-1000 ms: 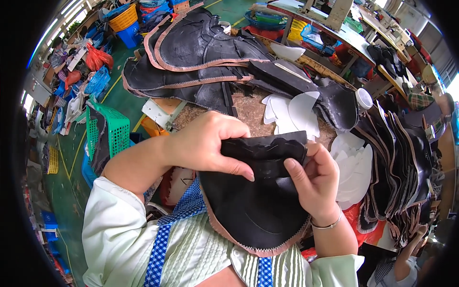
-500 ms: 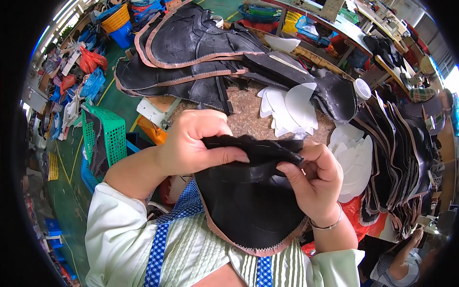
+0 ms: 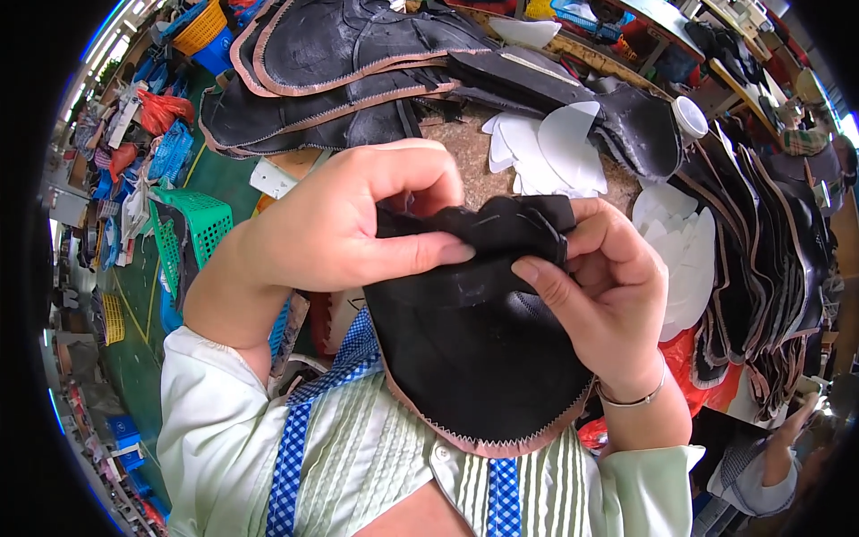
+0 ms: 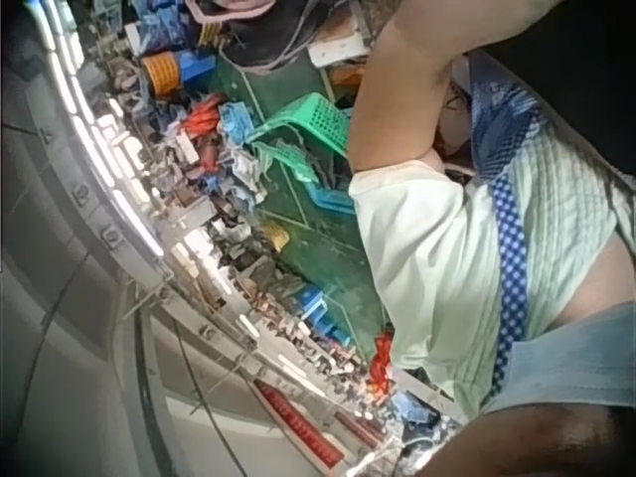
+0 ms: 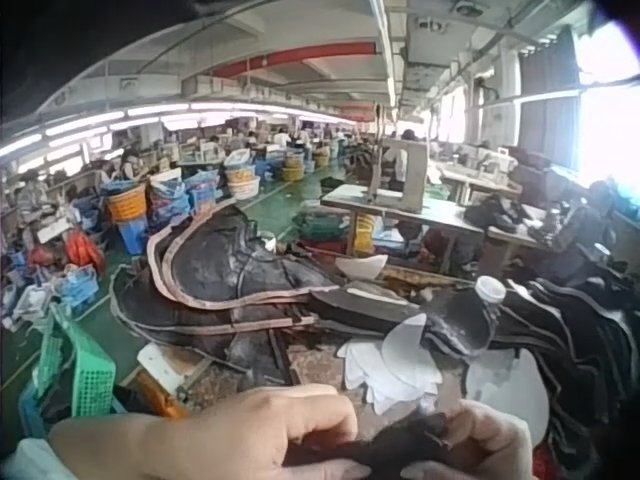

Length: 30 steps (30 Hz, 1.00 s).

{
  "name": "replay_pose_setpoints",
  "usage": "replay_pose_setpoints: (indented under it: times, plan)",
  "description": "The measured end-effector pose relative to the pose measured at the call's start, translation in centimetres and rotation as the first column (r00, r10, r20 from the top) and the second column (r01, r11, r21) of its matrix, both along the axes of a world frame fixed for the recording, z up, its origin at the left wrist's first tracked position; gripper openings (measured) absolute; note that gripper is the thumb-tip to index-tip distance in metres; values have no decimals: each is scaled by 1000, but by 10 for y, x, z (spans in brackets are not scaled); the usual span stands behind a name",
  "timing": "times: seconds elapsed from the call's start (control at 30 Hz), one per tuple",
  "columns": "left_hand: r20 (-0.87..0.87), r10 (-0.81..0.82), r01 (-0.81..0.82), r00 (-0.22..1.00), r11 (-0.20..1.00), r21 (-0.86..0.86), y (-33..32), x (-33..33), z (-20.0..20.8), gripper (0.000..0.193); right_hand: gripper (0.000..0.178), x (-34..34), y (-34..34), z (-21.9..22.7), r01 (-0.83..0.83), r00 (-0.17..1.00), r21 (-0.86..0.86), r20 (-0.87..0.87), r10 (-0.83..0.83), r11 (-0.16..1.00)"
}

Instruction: Manually assembling shoe upper components by inserting liners and internal supports.

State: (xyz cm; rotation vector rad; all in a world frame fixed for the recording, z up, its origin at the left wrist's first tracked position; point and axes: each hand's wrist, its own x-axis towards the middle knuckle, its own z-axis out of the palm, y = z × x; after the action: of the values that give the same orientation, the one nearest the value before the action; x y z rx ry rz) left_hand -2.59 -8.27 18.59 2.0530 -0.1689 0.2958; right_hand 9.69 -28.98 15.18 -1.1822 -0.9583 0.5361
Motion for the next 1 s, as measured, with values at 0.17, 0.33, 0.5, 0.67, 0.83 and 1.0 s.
replay_pose_setpoints:
  times: [0.17,0.33,0.5,0.67,0.83,1.0]
  plan:
    - [199,69,-120,978,958,259,-13,-4,-3,23,21,0,-3,-1,3,999,-52,-32,-5,999]
    - [229,-26,-12,973,987,163,-11,-8,-17,24,20,-6,-5,0,39,975,-110,-214,-62,993]
    - [31,-23,26,999,994,-105,-10,-10,-10,26,25,-2,-1,2,-29,924,-67,-383,1,997]
    - [-121,102,-124,987,973,-193,-22,-15,4,30,27,-9,6,20,20,826,-57,-562,-49,998]
    - [167,148,-171,975,976,135,-26,-12,-2,36,20,8,6,22,-123,988,-298,-127,88,947]
    - [21,6,-8,1000,996,85,-5,-8,-4,13,14,12,5,30,43,968,-222,251,14,974]
